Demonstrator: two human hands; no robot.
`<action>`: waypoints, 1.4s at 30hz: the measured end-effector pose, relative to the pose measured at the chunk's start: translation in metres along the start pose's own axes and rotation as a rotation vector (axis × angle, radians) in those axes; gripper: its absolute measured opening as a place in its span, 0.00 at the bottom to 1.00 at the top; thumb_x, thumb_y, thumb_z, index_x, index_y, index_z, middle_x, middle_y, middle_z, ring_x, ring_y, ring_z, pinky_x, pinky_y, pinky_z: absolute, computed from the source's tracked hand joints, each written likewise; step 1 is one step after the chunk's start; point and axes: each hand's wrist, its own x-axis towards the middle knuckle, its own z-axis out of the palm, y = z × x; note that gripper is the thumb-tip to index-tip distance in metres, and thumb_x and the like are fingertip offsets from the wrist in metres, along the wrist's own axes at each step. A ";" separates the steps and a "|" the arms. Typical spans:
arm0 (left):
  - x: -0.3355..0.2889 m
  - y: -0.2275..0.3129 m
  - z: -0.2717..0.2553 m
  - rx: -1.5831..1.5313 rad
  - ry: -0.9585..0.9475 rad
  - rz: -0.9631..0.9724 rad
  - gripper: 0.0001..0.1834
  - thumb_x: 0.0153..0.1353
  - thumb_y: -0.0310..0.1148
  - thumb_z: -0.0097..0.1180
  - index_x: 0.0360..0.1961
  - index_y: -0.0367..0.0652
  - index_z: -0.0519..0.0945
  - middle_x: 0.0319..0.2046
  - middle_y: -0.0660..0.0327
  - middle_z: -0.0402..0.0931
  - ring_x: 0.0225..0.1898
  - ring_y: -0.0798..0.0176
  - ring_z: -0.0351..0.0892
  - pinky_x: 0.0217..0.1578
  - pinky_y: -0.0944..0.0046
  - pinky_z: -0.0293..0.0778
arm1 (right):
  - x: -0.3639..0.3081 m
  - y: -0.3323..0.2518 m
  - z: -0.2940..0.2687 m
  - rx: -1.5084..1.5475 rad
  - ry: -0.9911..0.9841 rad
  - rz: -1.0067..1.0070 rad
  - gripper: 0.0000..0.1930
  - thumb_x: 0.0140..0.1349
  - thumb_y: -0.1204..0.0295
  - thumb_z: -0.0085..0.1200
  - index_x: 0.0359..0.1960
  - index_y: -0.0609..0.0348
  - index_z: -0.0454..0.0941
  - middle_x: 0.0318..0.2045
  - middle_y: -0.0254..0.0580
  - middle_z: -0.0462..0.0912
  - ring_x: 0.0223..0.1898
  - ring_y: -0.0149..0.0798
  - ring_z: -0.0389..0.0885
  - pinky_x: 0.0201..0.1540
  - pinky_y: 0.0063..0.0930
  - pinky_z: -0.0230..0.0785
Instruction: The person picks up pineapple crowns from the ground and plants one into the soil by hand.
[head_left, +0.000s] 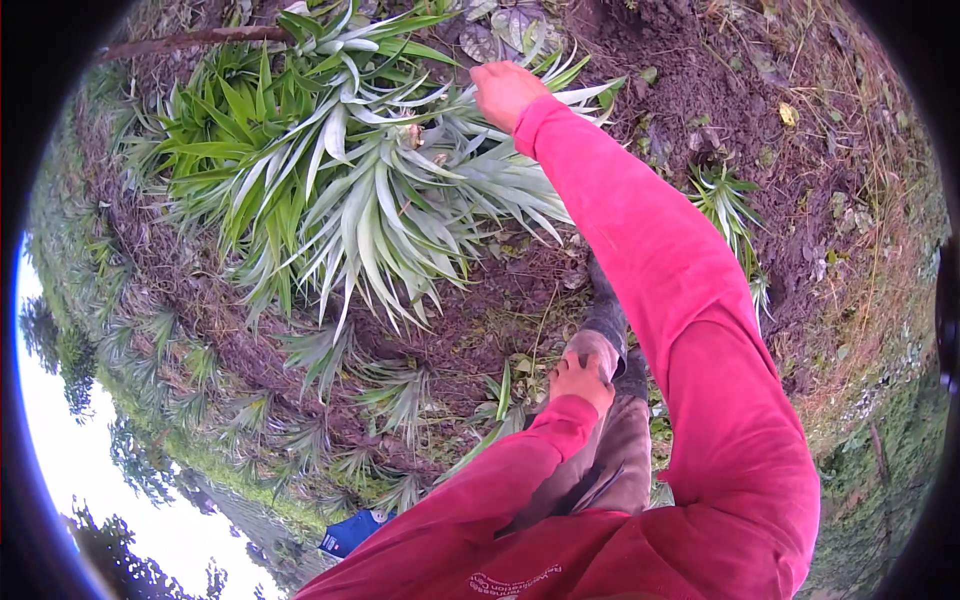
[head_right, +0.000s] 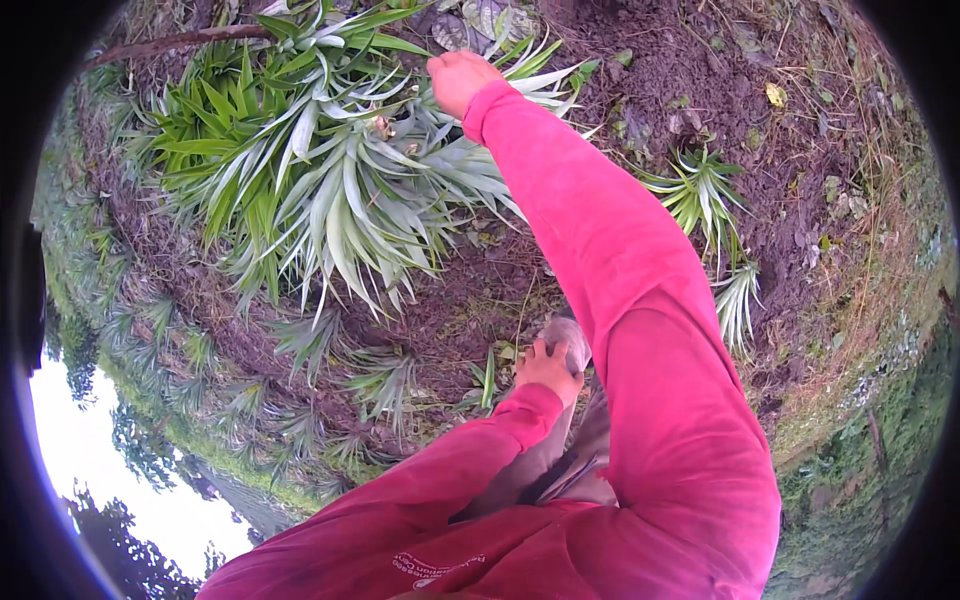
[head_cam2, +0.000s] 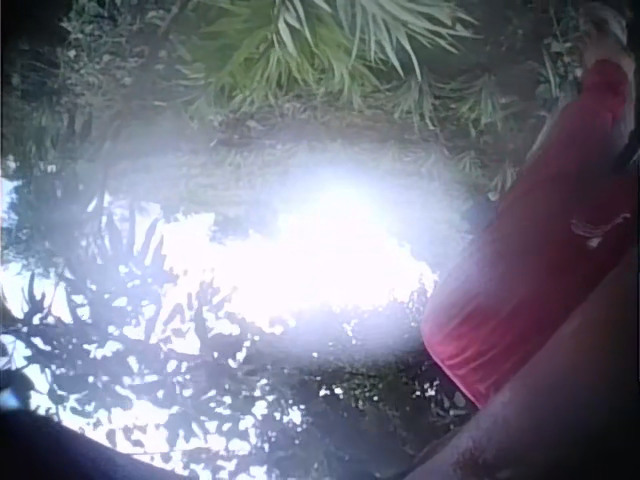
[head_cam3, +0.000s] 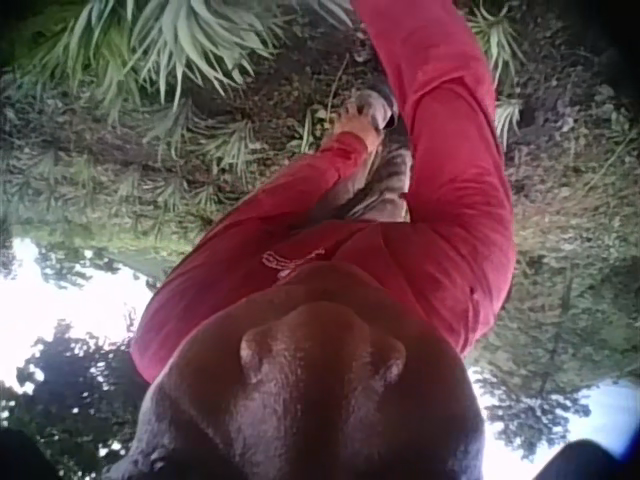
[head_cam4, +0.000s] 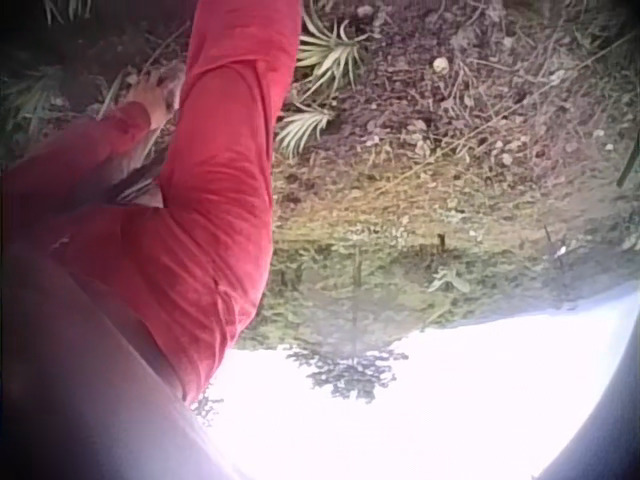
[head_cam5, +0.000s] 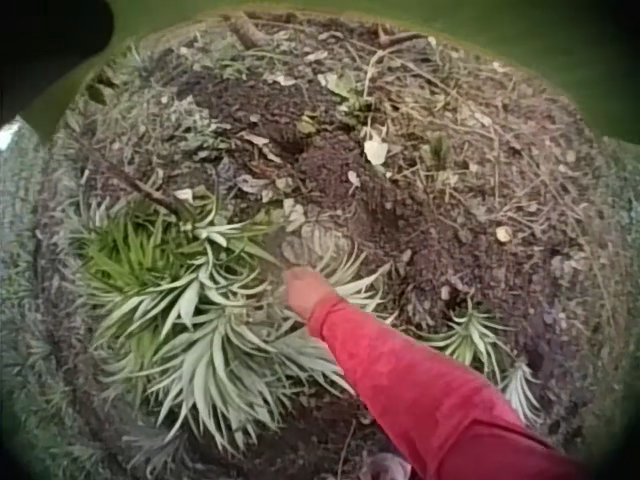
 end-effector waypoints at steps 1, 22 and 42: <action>0.001 0.001 -0.001 -0.009 -0.014 0.006 0.35 0.47 0.48 0.60 0.57 0.50 0.67 0.54 0.50 0.63 0.54 0.47 0.66 0.52 0.48 0.63 | 0.007 0.009 0.012 -0.003 0.005 0.001 0.15 0.58 0.70 0.41 0.43 0.62 0.75 0.41 0.52 0.80 0.43 0.53 0.78 0.47 0.43 0.70; 0.017 -0.006 -0.005 -0.080 0.051 0.048 0.27 0.49 0.46 0.57 0.51 0.52 0.73 0.51 0.50 0.65 0.54 0.46 0.66 0.52 0.49 0.65 | -0.040 0.036 -0.077 -0.212 -0.099 0.648 0.14 0.54 0.65 0.50 0.37 0.60 0.77 0.38 0.56 0.78 0.39 0.56 0.80 0.43 0.47 0.70; 0.003 -0.011 0.021 -0.028 0.096 0.009 0.26 0.46 0.44 0.58 0.49 0.51 0.75 0.53 0.50 0.64 0.54 0.47 0.67 0.52 0.50 0.65 | -0.134 -0.043 0.031 -0.314 -0.569 0.315 0.50 0.48 0.48 0.59 0.67 0.61 0.47 0.58 0.52 0.65 0.65 0.55 0.55 0.61 0.72 0.35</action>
